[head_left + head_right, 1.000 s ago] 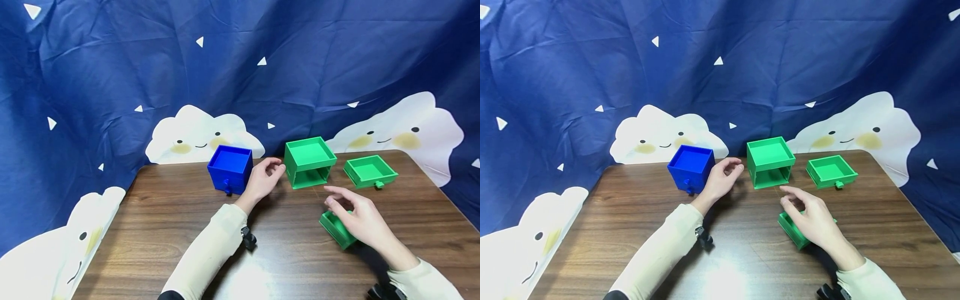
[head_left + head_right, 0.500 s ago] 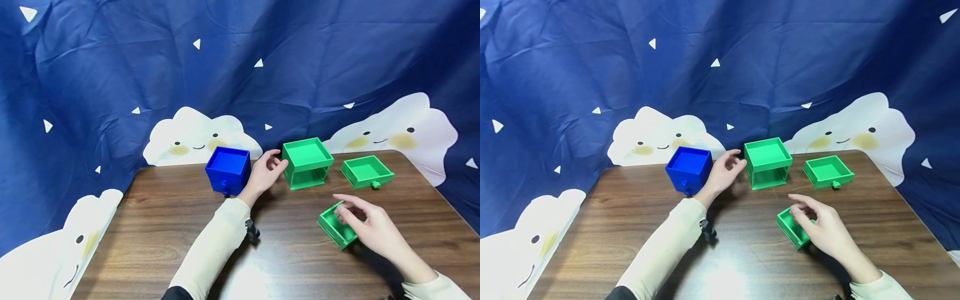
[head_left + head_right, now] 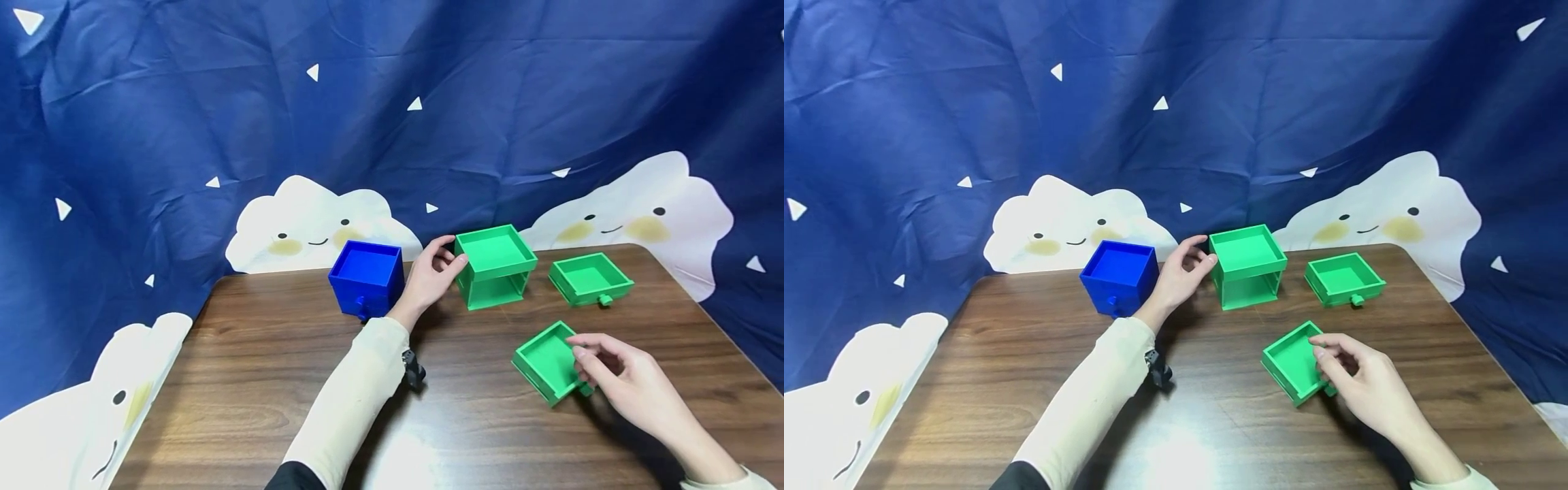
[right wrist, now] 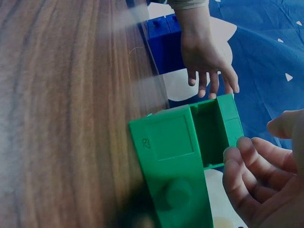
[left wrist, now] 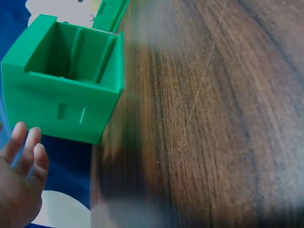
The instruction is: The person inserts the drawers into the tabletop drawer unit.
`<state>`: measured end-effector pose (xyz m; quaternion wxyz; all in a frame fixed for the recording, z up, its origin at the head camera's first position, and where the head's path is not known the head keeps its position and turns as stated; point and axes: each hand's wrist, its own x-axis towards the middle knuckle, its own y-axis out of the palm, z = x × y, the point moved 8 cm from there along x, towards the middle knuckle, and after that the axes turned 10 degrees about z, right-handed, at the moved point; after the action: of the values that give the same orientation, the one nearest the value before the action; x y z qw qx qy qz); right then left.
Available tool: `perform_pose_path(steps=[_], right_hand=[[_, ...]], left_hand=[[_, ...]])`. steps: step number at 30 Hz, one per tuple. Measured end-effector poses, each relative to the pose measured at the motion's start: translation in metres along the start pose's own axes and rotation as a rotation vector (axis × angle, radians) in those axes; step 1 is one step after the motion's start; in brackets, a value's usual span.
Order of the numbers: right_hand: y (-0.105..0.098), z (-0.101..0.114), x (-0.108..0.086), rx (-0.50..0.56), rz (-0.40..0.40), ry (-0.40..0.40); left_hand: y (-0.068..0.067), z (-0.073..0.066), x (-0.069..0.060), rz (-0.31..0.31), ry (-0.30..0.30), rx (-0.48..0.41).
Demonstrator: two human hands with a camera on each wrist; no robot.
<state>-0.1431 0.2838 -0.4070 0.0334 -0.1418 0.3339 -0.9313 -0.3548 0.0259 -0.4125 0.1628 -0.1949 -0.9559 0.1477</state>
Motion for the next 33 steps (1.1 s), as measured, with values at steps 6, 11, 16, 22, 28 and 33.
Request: perform_pose_path(steps=[6,11,16,22,28,33], right_hand=[[-0.002,-0.01,-0.007,-0.007,0.01,0.04],[-0.003,-0.018,-0.012,-0.031,0.022,0.077],[-0.004,-0.023,-0.018,-0.065,0.022,0.111],[-0.003,-0.031,-0.025,-0.062,0.043,0.147],[-0.003,-0.039,-0.03,-0.087,0.072,0.203],[-0.004,-0.042,-0.031,-0.114,0.076,0.23]], left_hand=[[0.003,-0.001,0.004,0.022,0.01,-0.003],[0.007,-0.002,0.007,0.044,0.002,0.005],[0.011,-0.002,0.01,0.057,-0.015,0.046],[0.012,0.0,0.011,0.076,-0.031,0.071],[0.013,0.002,0.011,0.094,-0.049,0.045],[0.014,0.002,0.012,0.099,-0.044,0.039]])
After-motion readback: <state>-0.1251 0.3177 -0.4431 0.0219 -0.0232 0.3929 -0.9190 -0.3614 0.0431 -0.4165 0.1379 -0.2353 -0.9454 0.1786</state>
